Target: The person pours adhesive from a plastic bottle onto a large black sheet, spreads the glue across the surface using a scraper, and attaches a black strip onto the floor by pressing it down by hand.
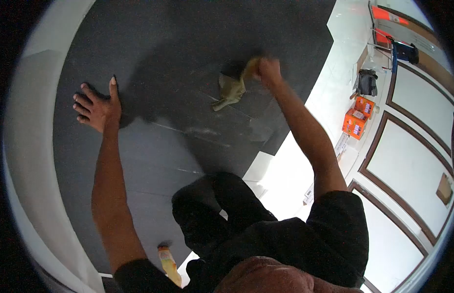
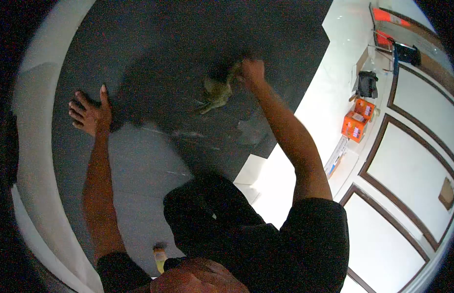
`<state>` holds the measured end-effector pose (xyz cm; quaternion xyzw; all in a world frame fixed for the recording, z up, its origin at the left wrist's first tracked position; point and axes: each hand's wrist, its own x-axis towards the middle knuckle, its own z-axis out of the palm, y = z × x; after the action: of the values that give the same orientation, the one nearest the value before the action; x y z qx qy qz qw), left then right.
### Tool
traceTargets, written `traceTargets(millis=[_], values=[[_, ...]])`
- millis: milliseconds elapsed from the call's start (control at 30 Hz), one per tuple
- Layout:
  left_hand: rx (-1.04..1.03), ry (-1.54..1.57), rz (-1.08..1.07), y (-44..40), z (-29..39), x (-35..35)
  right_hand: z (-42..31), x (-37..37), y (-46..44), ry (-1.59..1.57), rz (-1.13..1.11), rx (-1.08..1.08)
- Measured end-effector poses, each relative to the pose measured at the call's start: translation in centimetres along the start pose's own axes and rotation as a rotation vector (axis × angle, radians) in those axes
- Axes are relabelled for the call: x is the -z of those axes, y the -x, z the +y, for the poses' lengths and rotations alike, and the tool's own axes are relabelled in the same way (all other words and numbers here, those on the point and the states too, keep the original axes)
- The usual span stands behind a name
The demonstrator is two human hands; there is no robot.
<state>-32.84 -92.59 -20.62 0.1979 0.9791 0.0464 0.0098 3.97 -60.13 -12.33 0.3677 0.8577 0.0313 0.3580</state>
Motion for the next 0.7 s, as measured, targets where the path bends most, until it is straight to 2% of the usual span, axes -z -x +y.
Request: traceTargets(millis=[67,100,167,200,267,333,400,467,533,600,633,700], values=[[-0.018,-0.004,-0.025,0.0,-0.6,1.3,-0.1,4.4,-5.7,0.055,0.334,0.122],[-0.005,-0.014,-0.022,0.1,-0.8,1.6,-0.7,8.3,-9.1,0.054,0.082,0.103],[0.009,-0.008,-0.045,-0.5,-0.2,1.4,1.1,6.8,-21.4,-0.455,0.423,-0.144],[0.002,-0.004,-0.042,-0.9,-0.2,1.1,2.2,7.6,-21.6,-0.457,0.427,-0.151],[-0.008,-0.014,-0.079,-0.8,-0.8,0.9,5.4,8.9,-19.4,0.013,0.301,0.274],[-0.002,-0.005,-0.085,-0.8,-0.8,0.9,3.7,11.0,-12.7,-0.099,0.130,0.135],[0.006,0.004,-0.091,-0.7,-0.7,1.3,2.8,9.9,-6.4,-0.008,0.058,0.084],[0.004,0.013,-0.120,-0.7,-0.6,1.7,6.0,2.7,-2.8,-0.057,0.019,0.262],[-0.002,-0.009,-0.108,-0.6,-0.5,1.1,4.3,2.3,1.6,-0.275,-0.162,-0.112],[0.004,-0.055,-0.089,-0.8,-1.0,1.1,3.1,3.0,2.1,-0.656,-0.213,-0.413],[0.004,-0.034,-0.109,-1.0,-0.8,1.3,2.6,2.8,0.5,-0.653,-0.207,-0.385],[0.027,-0.022,-0.123,-0.9,-0.5,2.0,1.7,2.5,-3.1,-1.249,-0.049,-0.432]])
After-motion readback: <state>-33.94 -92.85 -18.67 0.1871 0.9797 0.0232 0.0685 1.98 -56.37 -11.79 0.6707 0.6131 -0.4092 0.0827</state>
